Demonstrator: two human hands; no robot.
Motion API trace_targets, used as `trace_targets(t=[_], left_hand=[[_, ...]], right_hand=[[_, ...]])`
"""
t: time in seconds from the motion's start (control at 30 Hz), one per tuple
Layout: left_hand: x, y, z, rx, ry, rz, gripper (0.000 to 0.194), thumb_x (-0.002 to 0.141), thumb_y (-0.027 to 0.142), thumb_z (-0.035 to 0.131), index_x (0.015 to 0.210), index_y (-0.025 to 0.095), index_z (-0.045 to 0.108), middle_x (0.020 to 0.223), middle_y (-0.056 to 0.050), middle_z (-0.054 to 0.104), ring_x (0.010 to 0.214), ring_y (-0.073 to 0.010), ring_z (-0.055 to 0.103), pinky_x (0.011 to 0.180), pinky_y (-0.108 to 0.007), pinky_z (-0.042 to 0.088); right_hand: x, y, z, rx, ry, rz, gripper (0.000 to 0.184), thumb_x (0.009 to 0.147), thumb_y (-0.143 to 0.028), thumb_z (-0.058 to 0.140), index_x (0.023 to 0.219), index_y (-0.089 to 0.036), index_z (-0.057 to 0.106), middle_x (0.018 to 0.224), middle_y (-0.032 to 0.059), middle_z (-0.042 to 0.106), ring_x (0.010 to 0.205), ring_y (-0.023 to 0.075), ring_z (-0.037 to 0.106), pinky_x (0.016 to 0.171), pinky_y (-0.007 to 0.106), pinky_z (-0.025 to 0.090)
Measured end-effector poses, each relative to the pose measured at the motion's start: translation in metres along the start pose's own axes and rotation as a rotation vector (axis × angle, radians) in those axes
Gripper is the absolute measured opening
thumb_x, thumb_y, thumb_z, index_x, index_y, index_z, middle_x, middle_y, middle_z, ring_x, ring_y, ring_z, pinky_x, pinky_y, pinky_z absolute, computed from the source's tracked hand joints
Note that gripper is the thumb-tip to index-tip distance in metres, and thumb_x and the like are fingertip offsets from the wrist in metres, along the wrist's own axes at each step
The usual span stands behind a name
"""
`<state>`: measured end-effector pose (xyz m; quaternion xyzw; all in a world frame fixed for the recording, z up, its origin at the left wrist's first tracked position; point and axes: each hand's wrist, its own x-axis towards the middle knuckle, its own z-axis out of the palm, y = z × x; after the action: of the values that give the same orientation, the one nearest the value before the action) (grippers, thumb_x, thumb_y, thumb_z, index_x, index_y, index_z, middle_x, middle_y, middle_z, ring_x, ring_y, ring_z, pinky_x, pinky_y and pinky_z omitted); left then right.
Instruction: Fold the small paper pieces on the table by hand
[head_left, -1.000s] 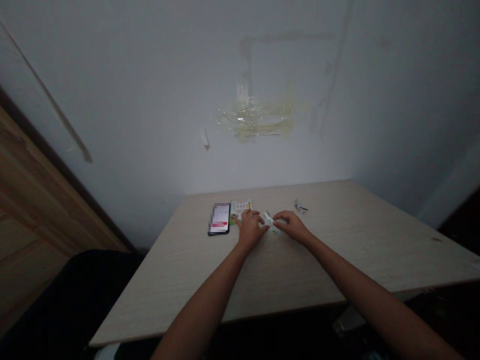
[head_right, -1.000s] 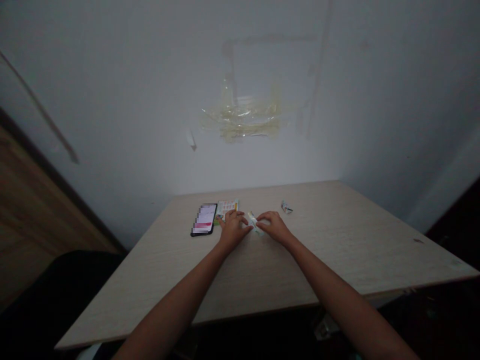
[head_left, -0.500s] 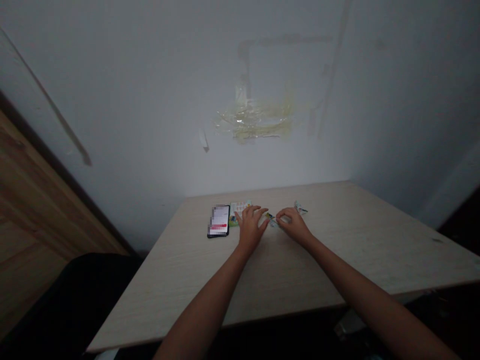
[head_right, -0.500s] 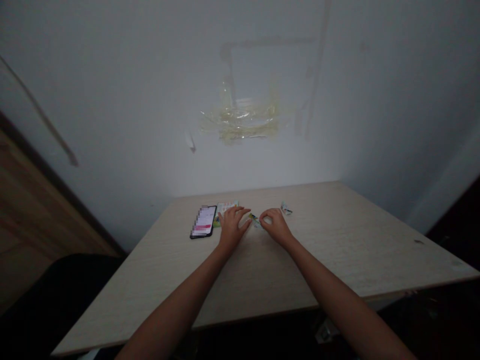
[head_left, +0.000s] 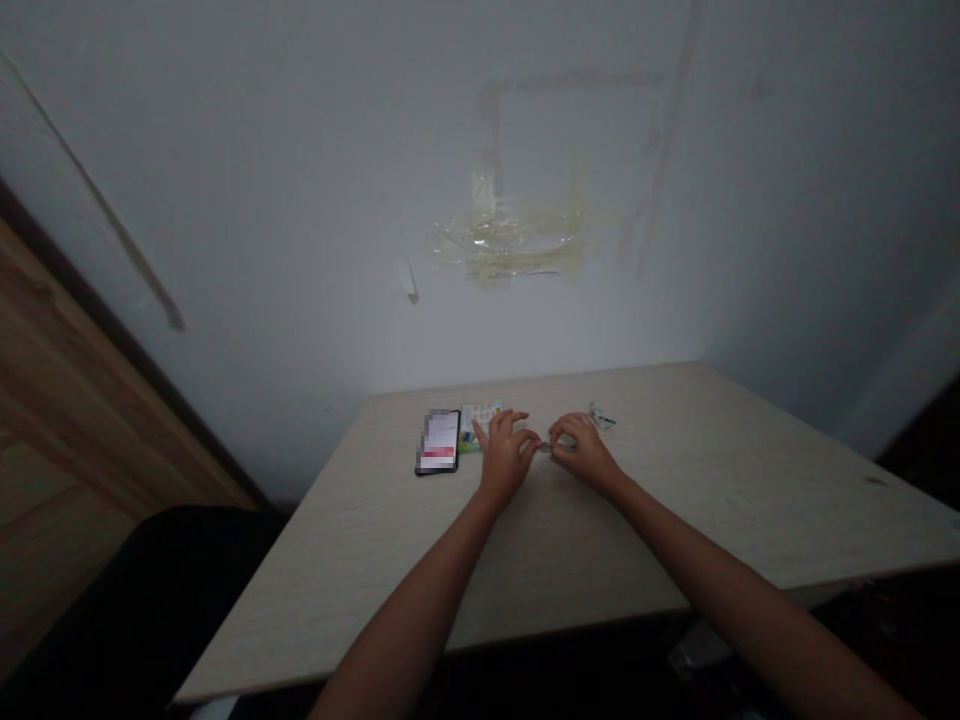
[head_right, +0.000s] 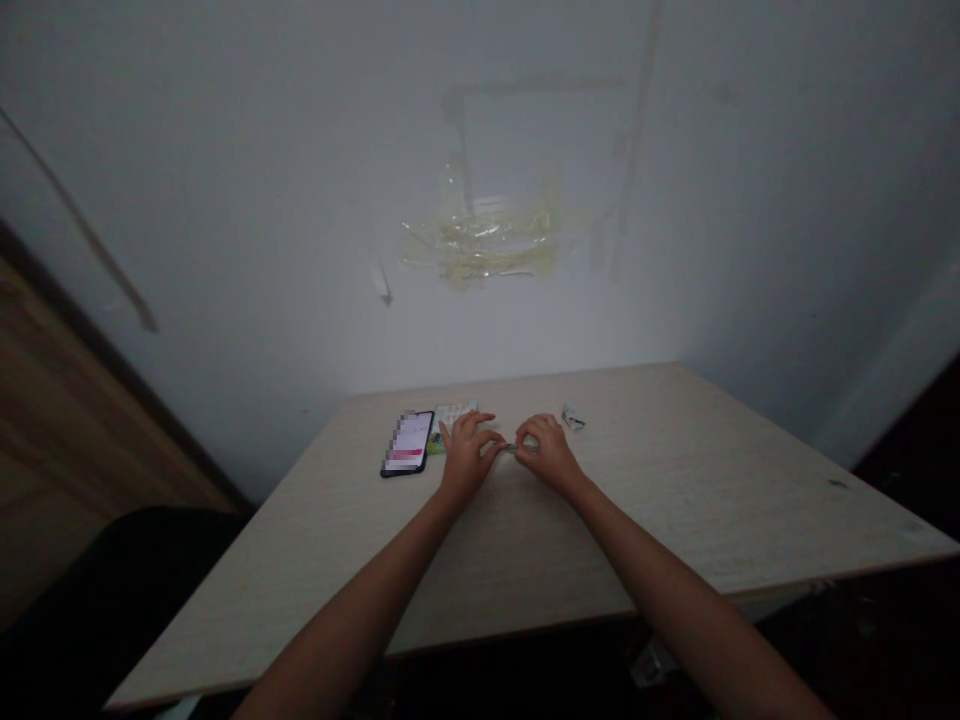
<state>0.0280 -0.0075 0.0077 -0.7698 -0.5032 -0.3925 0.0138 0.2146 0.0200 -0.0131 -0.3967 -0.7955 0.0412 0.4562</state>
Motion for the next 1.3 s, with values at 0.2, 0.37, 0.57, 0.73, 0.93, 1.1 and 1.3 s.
trace_targets(t=[0.2,0.37,0.57,0.73,0.93,1.1,1.3], left_hand=[[0.003,-0.001,0.001,-0.068,0.014,-0.072,0.004,0.083,0.027,0.071,0.08,0.028,0.073,0.128,-0.003,0.062,0.131,-0.0288,0.043,0.112,-0.073,0.006],[0.008,-0.009,-0.003,-0.105,0.043,-0.164,0.006,0.082,0.025,0.072,0.076,0.027,0.074,0.127,-0.005,0.063,0.13,-0.0307,0.044,0.111,-0.073,0.01],[0.012,-0.022,-0.012,-0.133,0.095,-0.3,0.005,0.083,0.022,0.07,0.08,0.025,0.074,0.124,-0.006,0.064,0.127,-0.0302,0.047,0.112,-0.069,0.016],[0.01,-0.024,-0.009,-0.136,0.091,-0.293,0.003,0.082,0.026,0.072,0.08,0.026,0.074,0.124,-0.006,0.064,0.127,-0.0314,0.046,0.111,-0.071,0.012],[0.009,-0.017,-0.001,-0.178,0.026,-0.203,0.002,0.08,0.023,0.074,0.079,0.024,0.074,0.12,-0.005,0.066,0.124,-0.0272,0.05,0.112,-0.059,0.025],[0.005,-0.014,0.001,-0.143,0.003,-0.114,0.003,0.081,0.024,0.073,0.083,0.026,0.074,0.12,-0.005,0.066,0.126,-0.0266,0.048,0.114,-0.062,0.019],[0.001,-0.007,0.0,-0.074,-0.04,-0.028,0.004,0.081,0.023,0.071,0.082,0.027,0.072,0.122,-0.003,0.065,0.13,-0.0266,0.045,0.115,-0.065,0.011]], right_hand=[[-0.001,0.003,-0.001,-0.087,0.015,0.052,0.008,0.073,-0.015,0.064,0.078,-0.021,0.062,0.088,0.0048,0.065,0.098,0.0244,0.054,0.094,0.04,0.039],[-0.001,0.018,-0.003,-0.098,0.002,0.071,0.005,0.072,-0.017,0.064,0.074,-0.021,0.062,0.086,0.005,0.065,0.096,0.0247,0.055,0.095,0.042,0.039],[-0.003,0.036,-0.008,-0.101,0.065,0.13,0.003,0.074,-0.018,0.061,0.073,-0.021,0.061,0.084,0.0048,0.066,0.091,0.0243,0.056,0.092,0.042,0.041],[-0.002,0.028,-0.011,-0.043,0.061,0.103,0.009,0.085,-0.025,0.06,0.088,-0.021,0.067,0.092,0.0062,0.068,0.095,0.0247,0.057,0.093,0.043,0.042],[0.0,0.007,-0.007,0.055,-0.068,-0.014,0.019,0.088,-0.033,0.065,0.104,-0.024,0.071,0.099,0.0065,0.068,0.099,0.023,0.058,0.092,0.04,0.044],[0.0,0.003,-0.005,0.091,-0.081,-0.018,0.012,0.09,-0.03,0.063,0.089,-0.022,0.072,0.089,0.0059,0.069,0.092,0.022,0.059,0.087,0.038,0.044],[0.001,0.0,-0.006,0.103,-0.09,-0.019,0.012,0.088,-0.031,0.065,0.085,-0.022,0.073,0.086,0.0056,0.069,0.091,0.0222,0.06,0.086,0.038,0.045]])
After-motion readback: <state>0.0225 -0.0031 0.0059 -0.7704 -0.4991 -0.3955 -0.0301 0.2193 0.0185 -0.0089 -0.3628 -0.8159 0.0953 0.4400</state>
